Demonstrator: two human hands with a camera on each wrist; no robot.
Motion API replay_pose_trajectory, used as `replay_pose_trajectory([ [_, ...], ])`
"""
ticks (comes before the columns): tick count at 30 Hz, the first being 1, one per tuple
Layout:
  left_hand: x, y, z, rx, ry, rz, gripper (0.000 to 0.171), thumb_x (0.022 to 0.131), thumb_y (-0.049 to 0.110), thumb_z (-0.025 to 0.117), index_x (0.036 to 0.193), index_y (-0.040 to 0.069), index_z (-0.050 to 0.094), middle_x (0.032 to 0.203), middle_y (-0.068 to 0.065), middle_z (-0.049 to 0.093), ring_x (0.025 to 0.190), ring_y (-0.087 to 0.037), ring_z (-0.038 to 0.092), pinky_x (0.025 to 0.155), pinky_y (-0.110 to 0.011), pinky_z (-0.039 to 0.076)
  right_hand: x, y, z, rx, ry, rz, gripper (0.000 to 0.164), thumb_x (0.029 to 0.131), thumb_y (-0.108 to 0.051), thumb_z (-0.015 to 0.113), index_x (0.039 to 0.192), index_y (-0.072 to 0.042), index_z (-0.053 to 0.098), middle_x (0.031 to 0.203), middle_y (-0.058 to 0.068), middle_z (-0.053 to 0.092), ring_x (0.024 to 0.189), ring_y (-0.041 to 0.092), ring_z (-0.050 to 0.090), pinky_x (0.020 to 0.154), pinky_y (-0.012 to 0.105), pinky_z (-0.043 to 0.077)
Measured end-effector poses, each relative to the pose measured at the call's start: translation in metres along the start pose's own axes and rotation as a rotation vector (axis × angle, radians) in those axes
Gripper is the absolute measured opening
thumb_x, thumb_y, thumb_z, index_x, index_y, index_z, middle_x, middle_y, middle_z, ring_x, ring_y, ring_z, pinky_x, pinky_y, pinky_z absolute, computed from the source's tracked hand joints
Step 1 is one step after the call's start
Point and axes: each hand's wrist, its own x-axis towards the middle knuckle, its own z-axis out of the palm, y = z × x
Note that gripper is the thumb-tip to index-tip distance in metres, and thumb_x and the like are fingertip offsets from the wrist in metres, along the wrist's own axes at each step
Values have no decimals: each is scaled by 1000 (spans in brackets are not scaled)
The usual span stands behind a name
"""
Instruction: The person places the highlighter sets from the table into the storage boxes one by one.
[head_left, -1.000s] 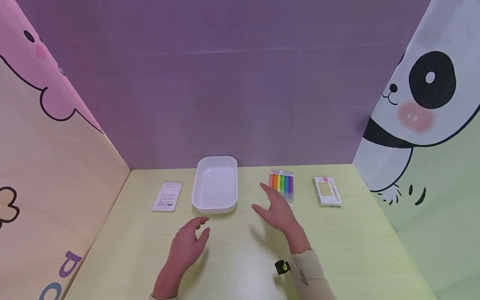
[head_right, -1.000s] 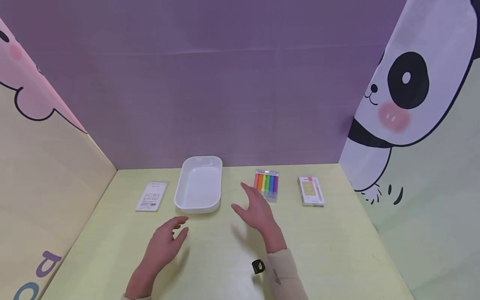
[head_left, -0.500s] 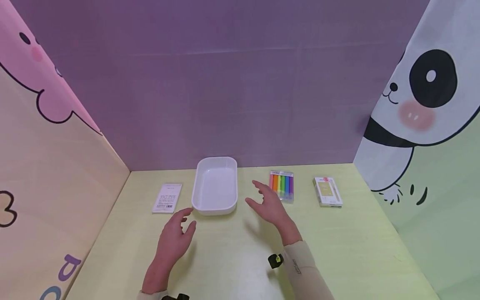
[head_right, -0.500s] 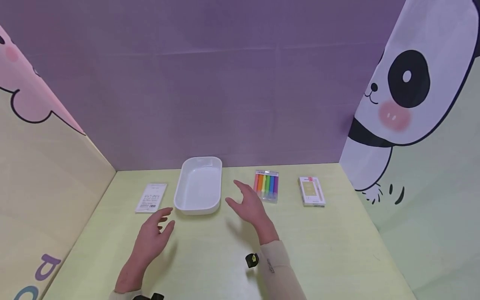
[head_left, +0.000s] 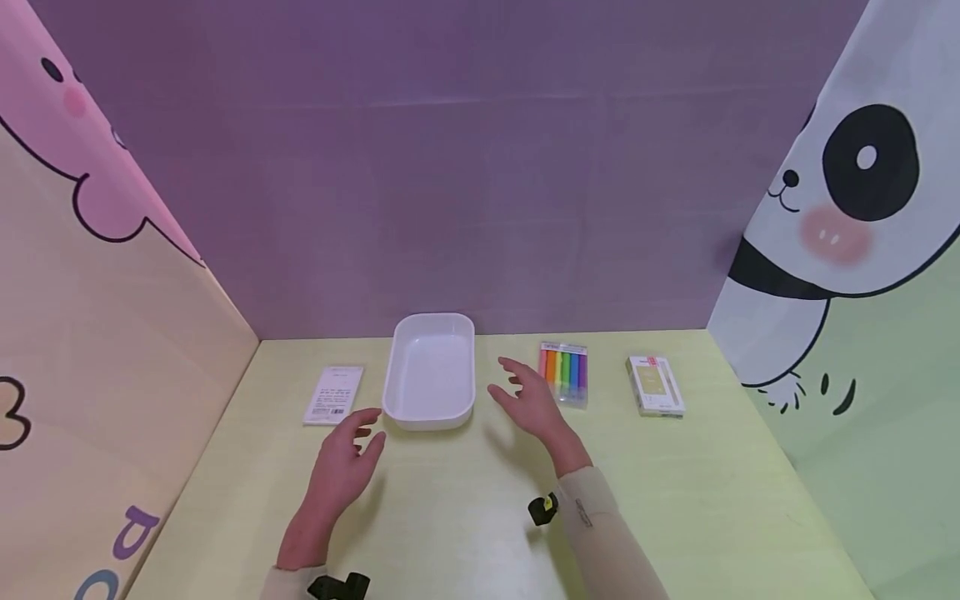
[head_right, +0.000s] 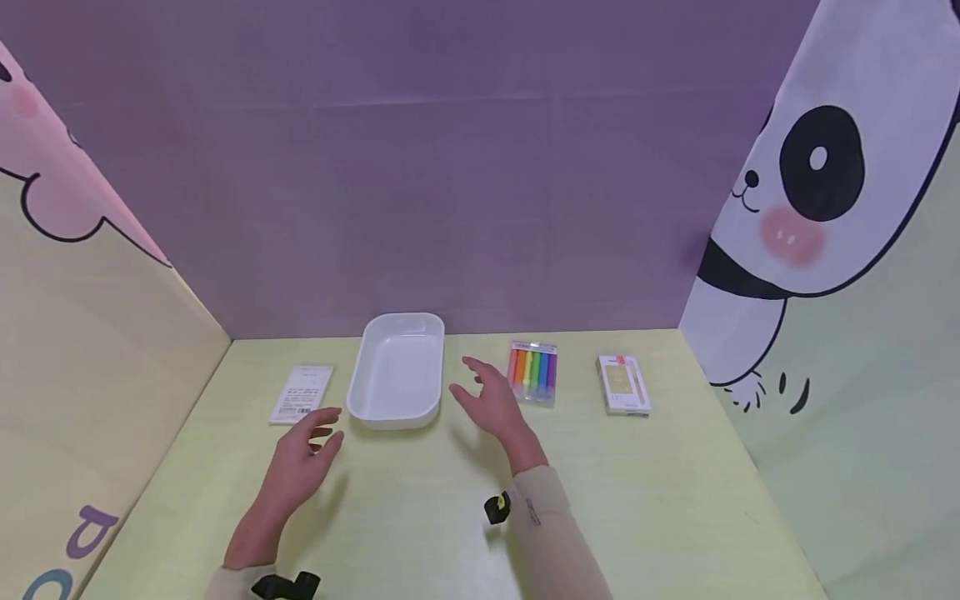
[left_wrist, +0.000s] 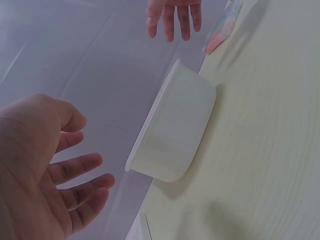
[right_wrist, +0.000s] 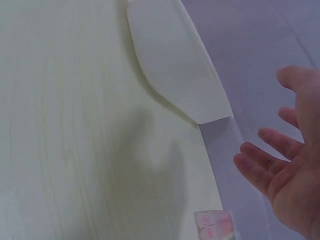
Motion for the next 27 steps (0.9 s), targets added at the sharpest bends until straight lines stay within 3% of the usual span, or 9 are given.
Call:
replay_pose_trajectory([
  [10, 4, -7, -6, -50, 11, -34, 32, 93, 6, 62, 125, 1, 58, 121, -18, 62, 105, -35, 62, 82, -44, 51, 12, 14, 8, 9, 25, 32, 52, 93, -32, 66, 139, -12, 53, 136, 13, 55, 112, 35, 59, 91, 46, 50],
  [18, 7, -16, -13, -54, 30, -57, 30, 94, 5, 60, 124, 1, 58, 120, -21, 62, 103, -33, 62, 82, -39, 51, 21, 14, 17, 103, 31, 43, 53, 93, -27, 67, 139, -6, 52, 134, 19, 55, 110, 38, 59, 91, 47, 50],
  [27, 10, -28, -13, -48, 12, -103, 30, 95, 6, 59, 124, 0, 58, 120, -22, 61, 103, -34, 62, 84, -42, 51, 28, 12, 24, 166, 35, 67, 52, 95, -27, 65, 140, -7, 50, 131, 21, 56, 105, 34, 61, 87, 44, 52],
])
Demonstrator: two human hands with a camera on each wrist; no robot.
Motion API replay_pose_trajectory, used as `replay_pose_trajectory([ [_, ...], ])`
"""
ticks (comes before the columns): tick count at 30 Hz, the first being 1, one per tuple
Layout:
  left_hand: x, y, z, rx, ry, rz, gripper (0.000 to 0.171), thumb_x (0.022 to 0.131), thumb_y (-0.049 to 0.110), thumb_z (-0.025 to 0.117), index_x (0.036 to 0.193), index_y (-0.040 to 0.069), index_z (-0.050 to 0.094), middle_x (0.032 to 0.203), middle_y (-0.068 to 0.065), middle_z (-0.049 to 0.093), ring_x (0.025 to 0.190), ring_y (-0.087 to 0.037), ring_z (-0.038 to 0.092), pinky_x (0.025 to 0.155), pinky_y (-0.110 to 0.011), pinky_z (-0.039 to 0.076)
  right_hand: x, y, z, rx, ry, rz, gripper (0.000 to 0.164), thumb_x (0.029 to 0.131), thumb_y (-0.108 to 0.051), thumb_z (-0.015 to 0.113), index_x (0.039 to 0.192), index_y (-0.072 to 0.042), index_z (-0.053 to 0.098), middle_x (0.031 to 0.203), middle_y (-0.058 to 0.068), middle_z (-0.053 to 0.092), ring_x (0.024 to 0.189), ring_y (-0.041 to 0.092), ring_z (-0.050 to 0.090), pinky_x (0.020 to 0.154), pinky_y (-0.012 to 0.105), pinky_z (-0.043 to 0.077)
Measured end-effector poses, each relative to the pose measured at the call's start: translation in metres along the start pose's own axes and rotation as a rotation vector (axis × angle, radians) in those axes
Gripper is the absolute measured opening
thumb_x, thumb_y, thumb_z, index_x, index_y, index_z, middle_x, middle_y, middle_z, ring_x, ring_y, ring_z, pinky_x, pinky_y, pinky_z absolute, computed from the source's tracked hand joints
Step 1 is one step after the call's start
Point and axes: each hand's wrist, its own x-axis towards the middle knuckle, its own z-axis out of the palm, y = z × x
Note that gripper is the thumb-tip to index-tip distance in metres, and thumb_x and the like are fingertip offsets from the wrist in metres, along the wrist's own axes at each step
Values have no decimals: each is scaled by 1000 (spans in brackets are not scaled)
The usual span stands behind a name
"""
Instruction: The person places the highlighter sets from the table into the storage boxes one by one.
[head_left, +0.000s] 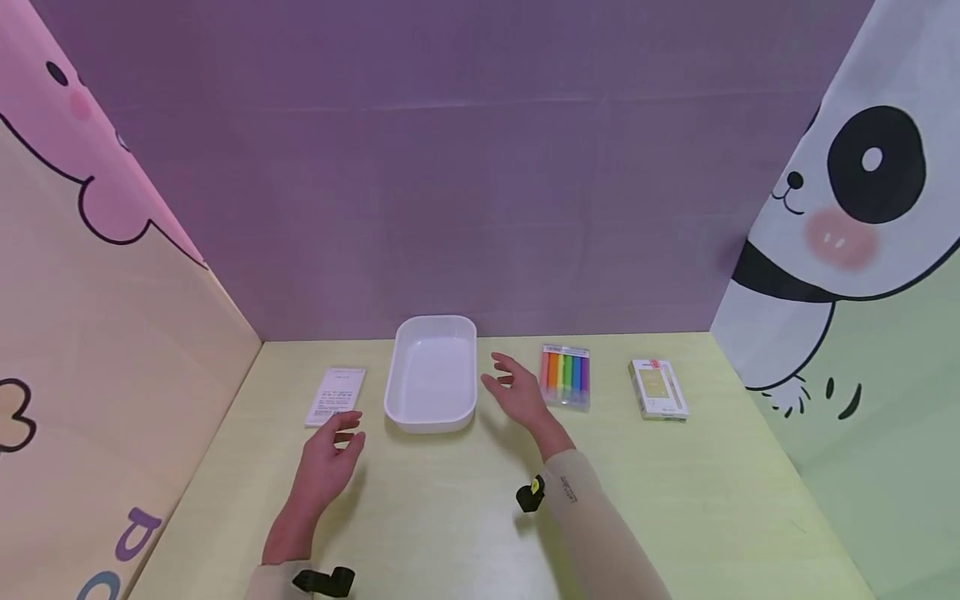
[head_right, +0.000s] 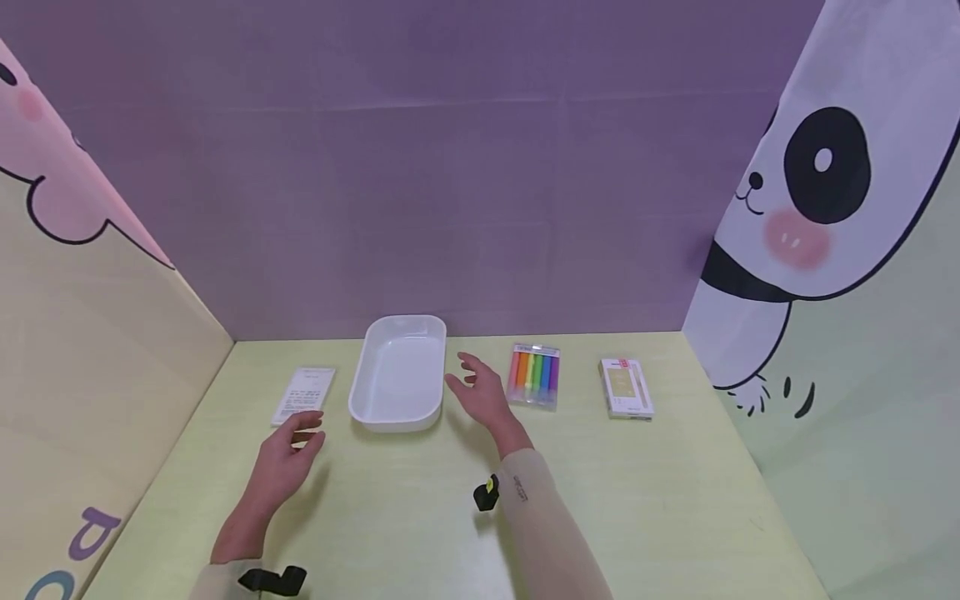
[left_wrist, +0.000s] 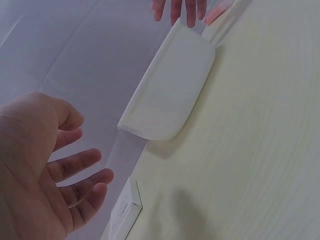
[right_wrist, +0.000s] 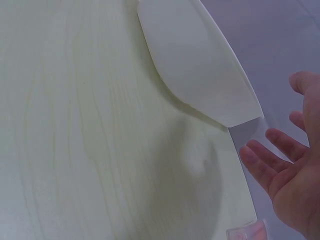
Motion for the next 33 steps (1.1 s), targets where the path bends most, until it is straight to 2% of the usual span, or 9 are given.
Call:
replay_pose_trajectory([
  [4, 6, -5, -2, 23, -16, 4, 33, 96, 7, 58, 127, -1, 56, 122, -24, 59, 106, -36, 60, 86, -46, 50, 6, -1, 2, 3, -4, 14, 52, 95, -27, 65, 141, -7, 50, 130, 21, 57, 104, 33, 61, 86, 43, 52],
  [10, 20, -17, -11, 138, 9, 46, 35, 95, 9, 59, 128, -1, 55, 121, -23, 60, 106, -38, 60, 85, -50, 49, 16, -5, 8, 34, 4, 17, 52, 95, -26, 65, 140, -8, 50, 130, 21, 57, 104, 32, 62, 85, 41, 53],
  [17, 22, -31, -21, 209, -13, 8, 37, 94, 12, 58, 128, -1, 54, 123, -23, 59, 107, -39, 59, 84, -51, 48, 16, -2, 19, 72, 19, 44, 48, 94, -24, 66, 138, -9, 54, 127, 19, 59, 101, 30, 63, 75, 34, 56],
  [21, 24, -40, -25, 248, -16, 8, 37, 95, 13, 58, 130, 0, 54, 125, -22, 59, 107, -39, 58, 83, -51, 49, 14, 3, 25, 50, 25, 66, 46, 94, -26, 66, 137, -12, 56, 125, 15, 61, 100, 27, 63, 75, 33, 55],
  [33, 33, -53, -31, 249, -23, -19, 38, 95, 14, 56, 131, 0, 52, 127, -23, 56, 109, -40, 57, 82, -52, 48, 16, 5, 31, 99, 35, 56, 43, 94, -24, 64, 134, -11, 57, 120, 16, 63, 97, 31, 64, 79, 37, 55],
])
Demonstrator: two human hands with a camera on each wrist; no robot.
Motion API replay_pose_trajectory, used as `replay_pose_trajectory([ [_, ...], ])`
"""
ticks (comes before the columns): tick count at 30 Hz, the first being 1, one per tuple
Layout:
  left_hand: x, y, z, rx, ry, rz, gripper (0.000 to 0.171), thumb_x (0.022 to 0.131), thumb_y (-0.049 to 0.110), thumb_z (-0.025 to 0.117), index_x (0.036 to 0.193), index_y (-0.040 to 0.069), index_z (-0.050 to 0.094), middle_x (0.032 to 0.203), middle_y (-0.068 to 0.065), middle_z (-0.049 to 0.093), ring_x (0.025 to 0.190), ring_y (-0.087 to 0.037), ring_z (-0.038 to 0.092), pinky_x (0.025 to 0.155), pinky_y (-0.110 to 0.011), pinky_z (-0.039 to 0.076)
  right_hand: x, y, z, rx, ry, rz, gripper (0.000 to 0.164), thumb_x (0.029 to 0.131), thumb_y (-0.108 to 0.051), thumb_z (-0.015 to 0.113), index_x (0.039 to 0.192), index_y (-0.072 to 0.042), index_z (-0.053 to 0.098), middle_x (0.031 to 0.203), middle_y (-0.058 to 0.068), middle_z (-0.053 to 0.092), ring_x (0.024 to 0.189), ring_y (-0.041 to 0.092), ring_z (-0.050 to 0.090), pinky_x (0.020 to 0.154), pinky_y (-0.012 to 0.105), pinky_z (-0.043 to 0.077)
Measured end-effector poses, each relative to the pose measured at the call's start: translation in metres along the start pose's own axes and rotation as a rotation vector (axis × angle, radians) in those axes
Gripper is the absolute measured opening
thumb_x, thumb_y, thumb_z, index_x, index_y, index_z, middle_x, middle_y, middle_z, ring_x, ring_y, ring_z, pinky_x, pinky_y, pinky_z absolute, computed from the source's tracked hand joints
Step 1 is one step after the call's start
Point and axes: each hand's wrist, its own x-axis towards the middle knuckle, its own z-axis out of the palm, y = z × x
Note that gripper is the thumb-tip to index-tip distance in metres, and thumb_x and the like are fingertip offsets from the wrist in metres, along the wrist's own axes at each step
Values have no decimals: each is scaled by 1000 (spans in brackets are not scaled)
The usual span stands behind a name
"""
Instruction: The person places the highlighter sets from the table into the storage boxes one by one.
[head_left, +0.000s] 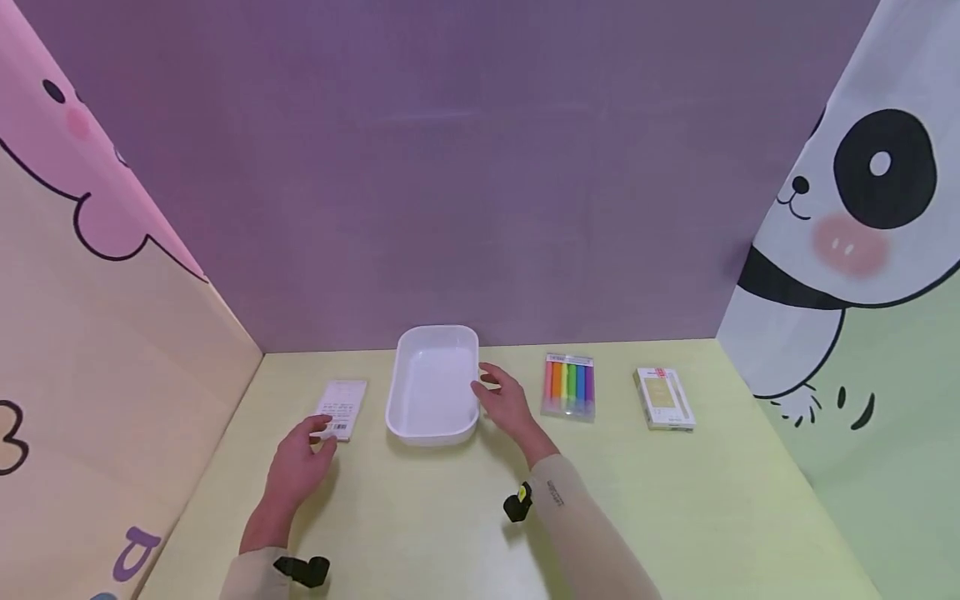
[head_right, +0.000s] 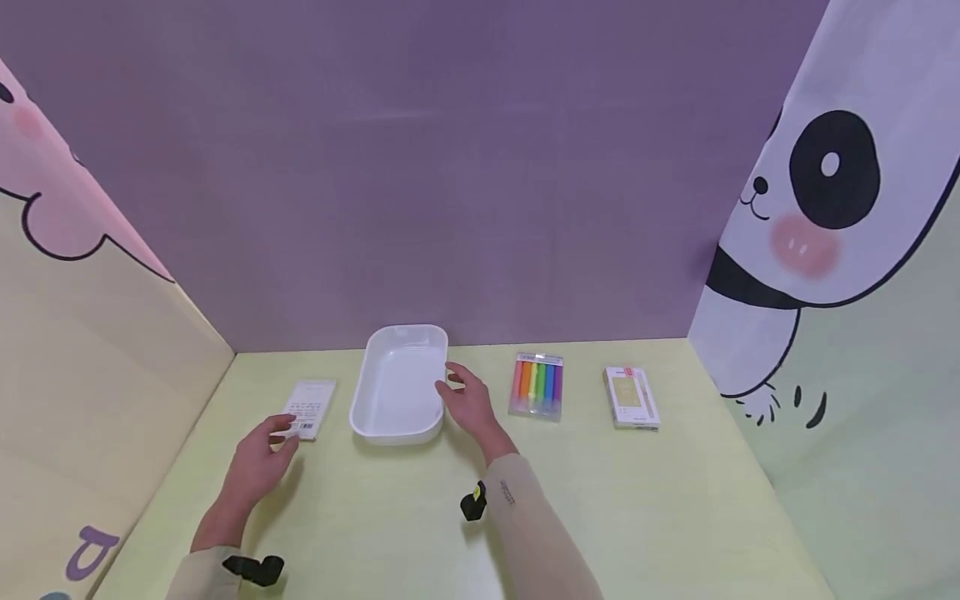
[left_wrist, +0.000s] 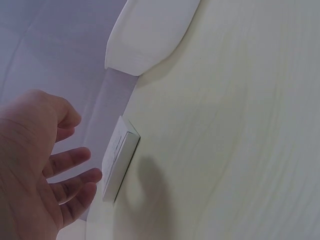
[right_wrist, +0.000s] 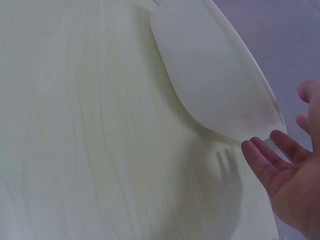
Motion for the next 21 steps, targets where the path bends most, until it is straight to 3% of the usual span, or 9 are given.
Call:
replay_pose_trajectory([
  [4, 4, -2, 1, -7, 1, 4, 38, 95, 15, 56, 131, 0, 52, 126, -23, 57, 109, -40, 57, 83, -52, 47, 1, 0, 3, 19, 12, 29, 43, 94, -24, 64, 134, -11, 58, 119, 16, 64, 95, 30, 64, 81, 38, 54],
  [11, 9, -12, -3, 17, 4, 11, 40, 94, 14, 57, 130, -1, 52, 126, -24, 56, 109, -42, 57, 82, -53, 47, 3, -2, 10, 77, 3, 78, 42, 94, -20, 64, 135, -12, 58, 118, 17, 62, 94, 30, 64, 72, 32, 56],
  [21, 17, -19, 4, 28, 19, 26, 38, 94, 15, 58, 127, -2, 54, 125, -25, 57, 108, -42, 57, 84, -55, 46, 2, 4, 7, 155, -10, 126, 43, 95, -21, 63, 136, -14, 56, 121, 17, 59, 89, 24, 62, 69, 33, 57],
])
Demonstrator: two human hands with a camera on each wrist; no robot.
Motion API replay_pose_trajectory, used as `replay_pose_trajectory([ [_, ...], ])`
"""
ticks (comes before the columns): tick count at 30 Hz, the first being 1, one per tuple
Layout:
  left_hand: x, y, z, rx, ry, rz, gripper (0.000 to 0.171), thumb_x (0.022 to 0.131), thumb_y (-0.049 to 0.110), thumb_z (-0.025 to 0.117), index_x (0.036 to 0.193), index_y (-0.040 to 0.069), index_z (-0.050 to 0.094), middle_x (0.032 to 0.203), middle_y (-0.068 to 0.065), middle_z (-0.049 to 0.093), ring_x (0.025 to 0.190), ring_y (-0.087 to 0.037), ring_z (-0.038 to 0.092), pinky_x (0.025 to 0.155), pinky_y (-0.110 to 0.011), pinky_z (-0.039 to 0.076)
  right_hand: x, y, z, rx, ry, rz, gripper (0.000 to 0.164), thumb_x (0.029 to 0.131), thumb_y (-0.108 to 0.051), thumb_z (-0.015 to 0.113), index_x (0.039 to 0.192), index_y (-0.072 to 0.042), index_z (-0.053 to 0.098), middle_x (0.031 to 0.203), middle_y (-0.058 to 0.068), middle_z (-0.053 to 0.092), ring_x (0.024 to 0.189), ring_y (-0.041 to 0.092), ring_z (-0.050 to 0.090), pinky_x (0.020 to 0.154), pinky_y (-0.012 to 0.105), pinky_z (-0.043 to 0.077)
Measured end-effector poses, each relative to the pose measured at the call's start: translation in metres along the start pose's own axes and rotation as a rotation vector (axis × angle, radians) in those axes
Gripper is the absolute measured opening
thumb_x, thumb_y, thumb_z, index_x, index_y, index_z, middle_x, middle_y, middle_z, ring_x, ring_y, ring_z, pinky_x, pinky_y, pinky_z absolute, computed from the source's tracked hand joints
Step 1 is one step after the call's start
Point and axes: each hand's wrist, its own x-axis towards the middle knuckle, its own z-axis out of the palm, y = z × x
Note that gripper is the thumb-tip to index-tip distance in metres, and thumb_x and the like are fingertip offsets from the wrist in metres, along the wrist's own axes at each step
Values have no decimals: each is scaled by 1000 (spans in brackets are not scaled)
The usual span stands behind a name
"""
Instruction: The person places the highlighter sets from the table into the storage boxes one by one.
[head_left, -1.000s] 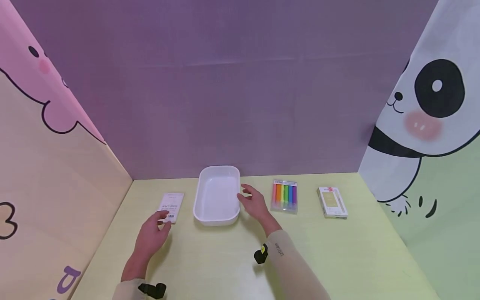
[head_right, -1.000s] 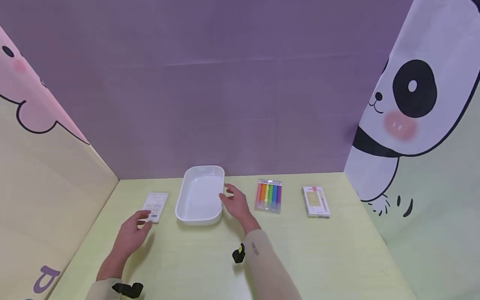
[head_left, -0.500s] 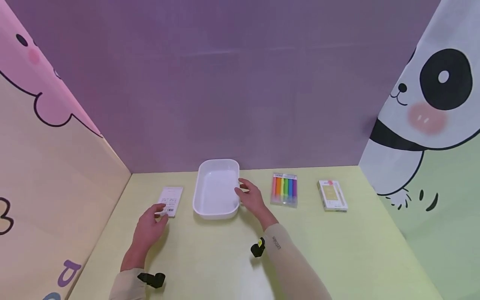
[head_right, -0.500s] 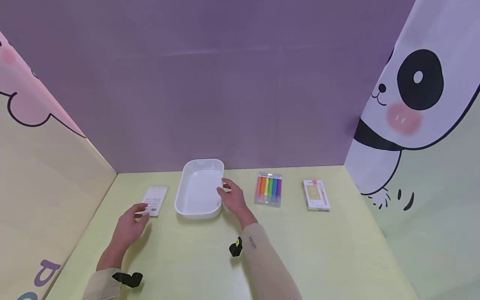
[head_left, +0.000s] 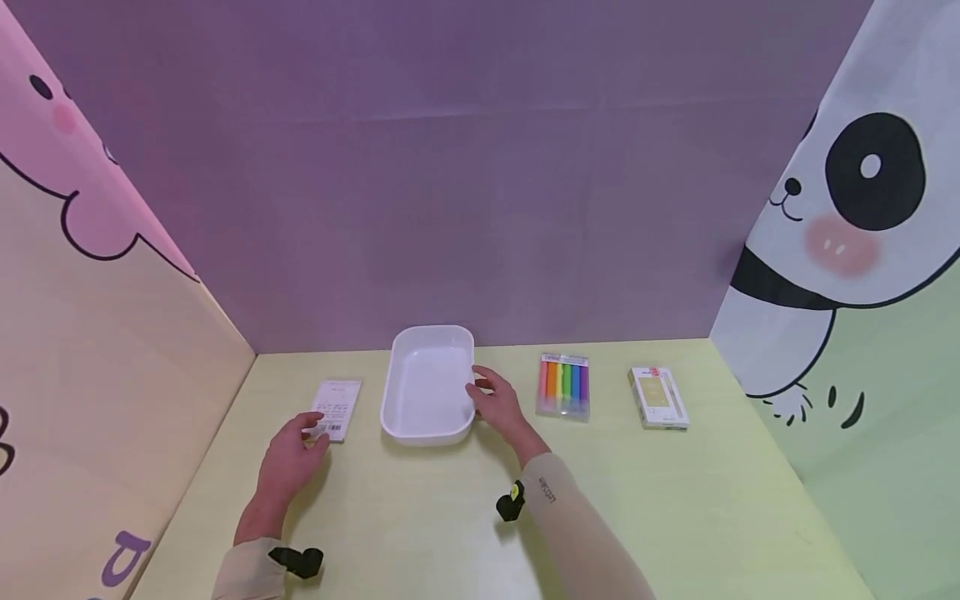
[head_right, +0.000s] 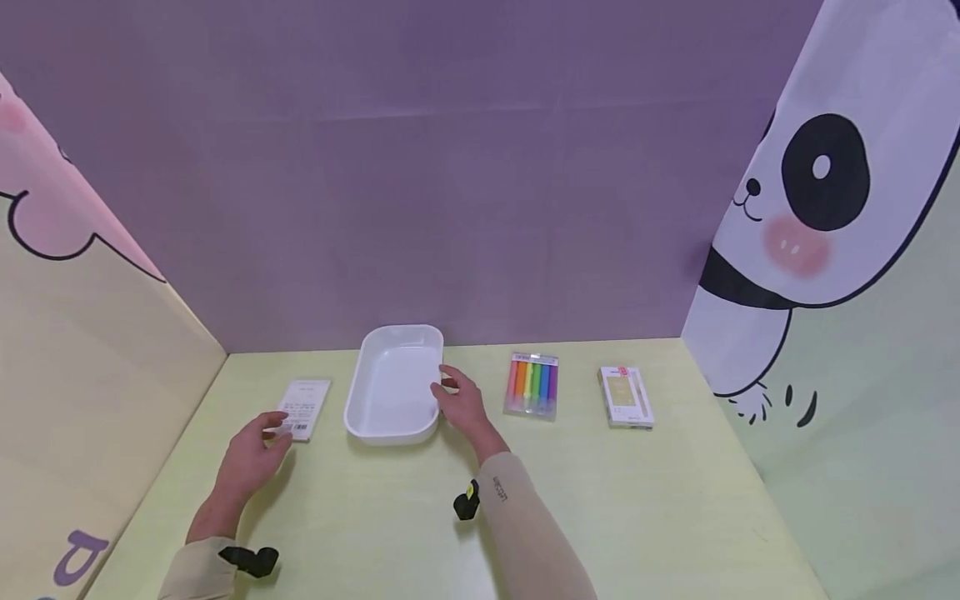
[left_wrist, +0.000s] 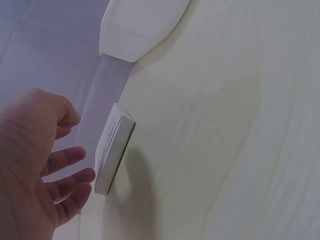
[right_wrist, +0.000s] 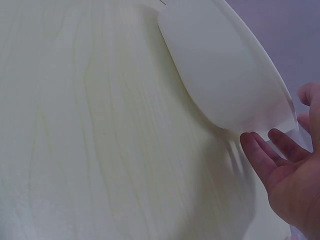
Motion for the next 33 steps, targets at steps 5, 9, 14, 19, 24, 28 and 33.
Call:
replay_pose_trajectory([
  [5, -2, 1, -3, 8, -6, -25, 40, 95, 16, 57, 130, 0, 52, 129, -25, 54, 111, -42, 54, 85, -55, 46, 2, 4, 0, 37, -5, 3, 44, 95, -17, 64, 137, -14, 56, 122, 19, 58, 89, 25, 62, 68, 33, 57],
  [9, -1, 2, -6, 7, -10, -36, 41, 95, 17, 57, 131, -1, 52, 130, -26, 53, 112, -43, 53, 87, -56, 45, 5, 5, 0, 52, -7, 2, 44, 94, -14, 64, 138, -15, 56, 122, 19, 58, 92, 25, 62, 68, 33, 57],
  [14, 3, 2, -7, 15, -6, -42, 42, 95, 17, 57, 132, 0, 51, 132, -26, 51, 115, -44, 51, 88, -57, 43, 7, 6, 2, 60, 5, 20, 45, 94, -13, 64, 138, -17, 56, 123, 19, 57, 94, 26, 62, 68, 32, 57],
  [19, 7, 5, -6, 23, 0, -57, 45, 94, 17, 57, 134, -1, 49, 134, -27, 47, 118, -45, 48, 91, -59, 41, 5, 8, 3, 58, 11, 27, 45, 94, -13, 63, 139, -17, 56, 124, 20, 57, 93, 25, 63, 68, 32, 57],
  [24, 11, 11, -6, -3, 8, -79, 48, 94, 19, 57, 135, -3, 46, 135, -29, 44, 119, -46, 46, 93, -59, 40, 4, 6, 3, 65, 20, 22, 45, 94, -13, 64, 138, -16, 56, 122, 20, 58, 94, 26, 63, 68, 32, 57],
  [28, 14, 13, -4, 10, 32, -73, 47, 92, 19, 59, 133, -3, 49, 133, -29, 45, 118, -46, 47, 93, -58, 39, 4, 7, 4, 59, 23, 23, 44, 94, -13, 64, 138, -16, 57, 122, 20, 58, 95, 27, 63, 68, 32, 57],
  [33, 20, 11, 2, 42, 80, -28, 47, 90, 20, 62, 130, -3, 52, 133, -29, 44, 121, -46, 44, 97, -58, 36, 3, 5, 4, 54, 34, 14, 44, 93, -13, 63, 137, -15, 57, 122, 20, 59, 98, 28, 63, 70, 33, 57],
])
